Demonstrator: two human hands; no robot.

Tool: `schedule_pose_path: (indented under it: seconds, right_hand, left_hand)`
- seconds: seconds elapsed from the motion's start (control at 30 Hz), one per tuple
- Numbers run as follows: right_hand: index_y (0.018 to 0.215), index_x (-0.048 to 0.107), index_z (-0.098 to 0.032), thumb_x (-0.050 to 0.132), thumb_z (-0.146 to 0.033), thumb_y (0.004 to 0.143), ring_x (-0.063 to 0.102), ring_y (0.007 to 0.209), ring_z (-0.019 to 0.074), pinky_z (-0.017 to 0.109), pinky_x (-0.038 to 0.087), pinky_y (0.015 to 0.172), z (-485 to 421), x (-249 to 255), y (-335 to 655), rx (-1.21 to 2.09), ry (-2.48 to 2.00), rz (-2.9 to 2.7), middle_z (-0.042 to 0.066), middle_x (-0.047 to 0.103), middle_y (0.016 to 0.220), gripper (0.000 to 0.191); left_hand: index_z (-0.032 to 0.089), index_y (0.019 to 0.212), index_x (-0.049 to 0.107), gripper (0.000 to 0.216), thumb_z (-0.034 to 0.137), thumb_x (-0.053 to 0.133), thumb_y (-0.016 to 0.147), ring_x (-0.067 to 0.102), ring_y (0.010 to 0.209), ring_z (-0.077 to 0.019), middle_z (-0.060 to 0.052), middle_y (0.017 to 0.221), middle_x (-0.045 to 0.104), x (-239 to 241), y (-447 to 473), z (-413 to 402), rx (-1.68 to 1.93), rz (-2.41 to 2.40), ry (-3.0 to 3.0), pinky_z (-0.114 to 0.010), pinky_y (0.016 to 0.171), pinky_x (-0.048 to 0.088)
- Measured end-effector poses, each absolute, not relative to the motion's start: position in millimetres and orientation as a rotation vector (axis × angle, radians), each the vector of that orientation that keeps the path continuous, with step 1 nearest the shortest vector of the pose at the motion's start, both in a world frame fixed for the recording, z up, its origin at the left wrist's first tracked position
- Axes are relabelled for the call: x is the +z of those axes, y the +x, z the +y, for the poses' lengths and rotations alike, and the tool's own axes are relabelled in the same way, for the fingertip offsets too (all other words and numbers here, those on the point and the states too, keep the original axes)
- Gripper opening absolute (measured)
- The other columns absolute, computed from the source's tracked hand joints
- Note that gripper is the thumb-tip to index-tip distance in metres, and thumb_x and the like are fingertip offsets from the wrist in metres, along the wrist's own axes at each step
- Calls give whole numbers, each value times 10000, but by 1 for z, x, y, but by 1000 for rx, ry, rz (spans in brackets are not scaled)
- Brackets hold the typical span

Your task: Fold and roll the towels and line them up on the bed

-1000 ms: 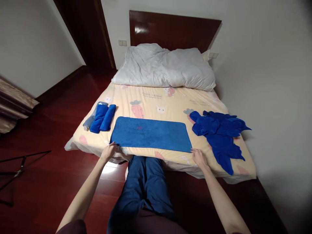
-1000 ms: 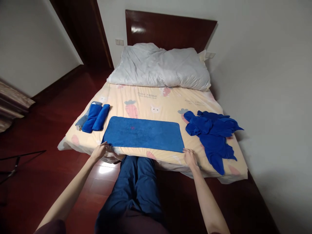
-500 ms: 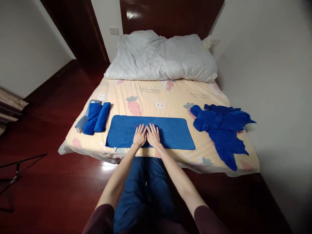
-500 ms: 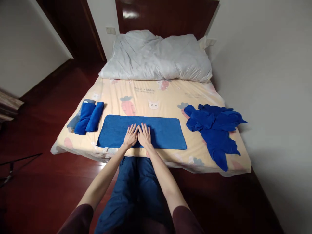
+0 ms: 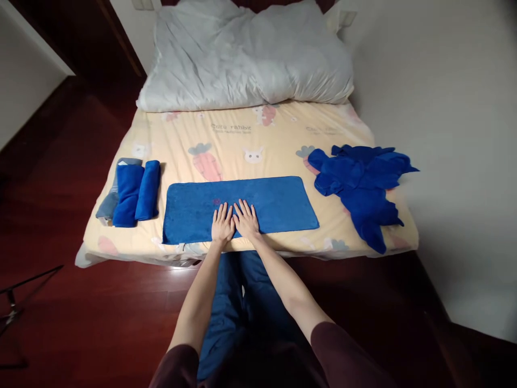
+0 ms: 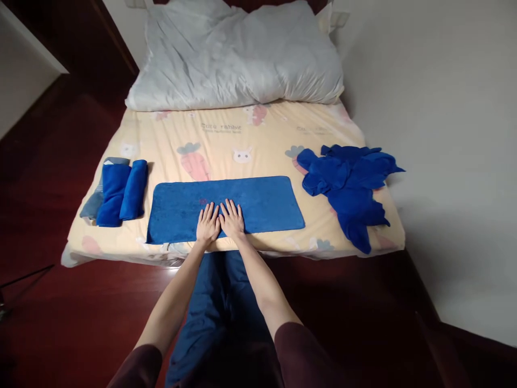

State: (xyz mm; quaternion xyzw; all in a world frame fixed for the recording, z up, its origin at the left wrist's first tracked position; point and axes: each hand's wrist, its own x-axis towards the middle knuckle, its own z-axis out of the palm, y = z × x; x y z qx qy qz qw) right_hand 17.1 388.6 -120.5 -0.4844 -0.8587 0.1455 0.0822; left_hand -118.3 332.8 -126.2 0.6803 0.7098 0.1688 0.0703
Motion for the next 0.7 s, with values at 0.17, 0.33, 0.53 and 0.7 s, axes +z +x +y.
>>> schedule_pose_path:
  seconds: [0.17, 0.33, 0.53, 0.7]
  right_hand:
    - [1660, 337, -181, 322, -463, 1104, 182, 1636, 224, 483, 87, 1336, 400, -119, 61, 396, -1451, -2537, 75, 214, 1760, 624]
    - [1653, 344, -145, 312, -436, 1095, 202, 1630, 231, 500, 134, 1325, 424, -123, 152, 335, -1711, -2405, 112, 258, 1745, 630]
    - [1652, 330, -102, 245, -439, 1092, 230, 1618, 232, 500, 157, 1321, 437, -135, 262, 137, -2024, -2197, 134, 281, 1736, 659]
    - [1655, 312, -73, 203, -427, 1098, 219, 1620, 223, 485, 159, 1328, 433, -143, 281, 53, -2074, -2158, 138, 280, 1735, 669]
  left_hand:
    - [155, 1631, 387, 635, 435, 348, 1064, 189, 1636, -283, -122, 1741, 245, -122, -149, 316, 523, 2198, 1948, -527, 1331, 172]
    - [155, 1643, 361, 660, 457, 344, 1057, 170, 1639, -289, -125, 1748, 231, -120, -197, 289, 519, 2395, 1771, -542, 1331, 140]
    - [121, 1641, 355, 699, 490, 321, 1048, 172, 1637, -300, -147, 1747, 233, -119, -259, 245, 525, 2645, 1547, -542, 1331, 130]
    - [76, 1648, 314, 746, 509, 304, 1041, 181, 1633, -314, -180, 1741, 231, -124, -279, 226, 520, 2759, 1380, -534, 1329, 137]
